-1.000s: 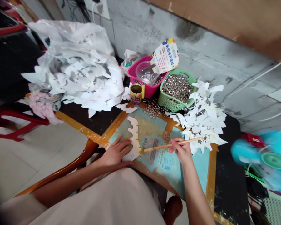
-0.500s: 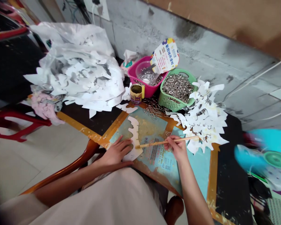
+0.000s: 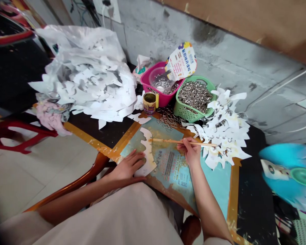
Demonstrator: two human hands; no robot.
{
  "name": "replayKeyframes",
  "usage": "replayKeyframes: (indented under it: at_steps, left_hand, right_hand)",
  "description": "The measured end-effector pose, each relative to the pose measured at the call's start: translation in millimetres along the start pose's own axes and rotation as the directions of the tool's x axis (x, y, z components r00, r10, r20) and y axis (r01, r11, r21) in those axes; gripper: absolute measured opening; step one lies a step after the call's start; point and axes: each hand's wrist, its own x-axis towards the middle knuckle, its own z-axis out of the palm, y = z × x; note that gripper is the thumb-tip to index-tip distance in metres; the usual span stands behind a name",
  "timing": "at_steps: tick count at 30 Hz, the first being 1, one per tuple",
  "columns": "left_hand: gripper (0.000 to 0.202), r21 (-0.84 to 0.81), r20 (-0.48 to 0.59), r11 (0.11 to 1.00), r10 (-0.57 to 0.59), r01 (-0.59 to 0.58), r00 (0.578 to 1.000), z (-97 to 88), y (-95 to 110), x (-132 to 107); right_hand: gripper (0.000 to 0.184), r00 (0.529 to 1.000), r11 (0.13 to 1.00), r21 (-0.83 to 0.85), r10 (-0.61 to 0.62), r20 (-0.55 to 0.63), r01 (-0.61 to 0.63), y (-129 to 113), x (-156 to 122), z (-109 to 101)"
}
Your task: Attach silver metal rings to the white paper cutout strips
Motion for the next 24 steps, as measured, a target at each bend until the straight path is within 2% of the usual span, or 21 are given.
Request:
replayKeyframes:
  at_steps: [4, 7, 10, 12, 15, 18, 20, 24]
  left_hand:
    - [0.055, 0.01, 0.014, 1.0, -0.001, 0.0, 1.0, -0.2, 0, -1]
    - [0.054, 0.014, 0.019, 1.0, -0.004, 0.004, 1.0, 0.0, 0, -2]
    - [0.054, 0.012, 0.026, 1.0, -0.001, 0.001, 1.0, -0.1, -1, -2]
    - [0.054, 0.007, 0.03, 1.0, -0.006, 0.006, 1.0, -0.3, -1, -1]
    - [0.053, 0.005, 0.022, 1.0, -0.005, 0.005, 1.0, -0.8, 0, -1]
    - [0.049, 0.016, 0.001, 1.0, 0.004, -0.004, 1.0, -0.9, 0, 0]
    - [0.044, 0.021, -0.02, 1.0, 0.006, -0.006, 1.0, -0.7, 0, 1]
    - [0.031, 0.002, -0.068, 1.0, -0.01, 0.01, 0.998, 0.3, 1, 3]
  right_hand:
    - [0.03, 0.998, 0.999, -0.012, 0.044, 0.045, -0.043, 2, 2, 1]
    - [0.027, 1.0, 1.0, 0.003, 0.019, 0.001, -0.019, 3, 1, 5]
    - [0.025, 0.992, 0.995, 0.044, -0.086, -0.094, 0.09, -9, 5, 14]
    - [0.025, 0.972, 0.978, 0.045, -0.196, -0.133, 0.203, -28, 12, 24]
    - [0.025, 0.898, 0.909, -0.039, -0.416, -0.139, 0.415, -66, 29, 49]
    - [0.027, 0.817, 0.807, -0.181, -0.576, -0.031, 0.562, -103, 54, 82]
    - [0.027, 0.78, 0.73, -0.297, -0.619, 0.094, 0.615, -116, 74, 107]
    - [0.027, 0.725, 0.518, -0.528, -0.606, 0.328, 0.673, -113, 111, 155]
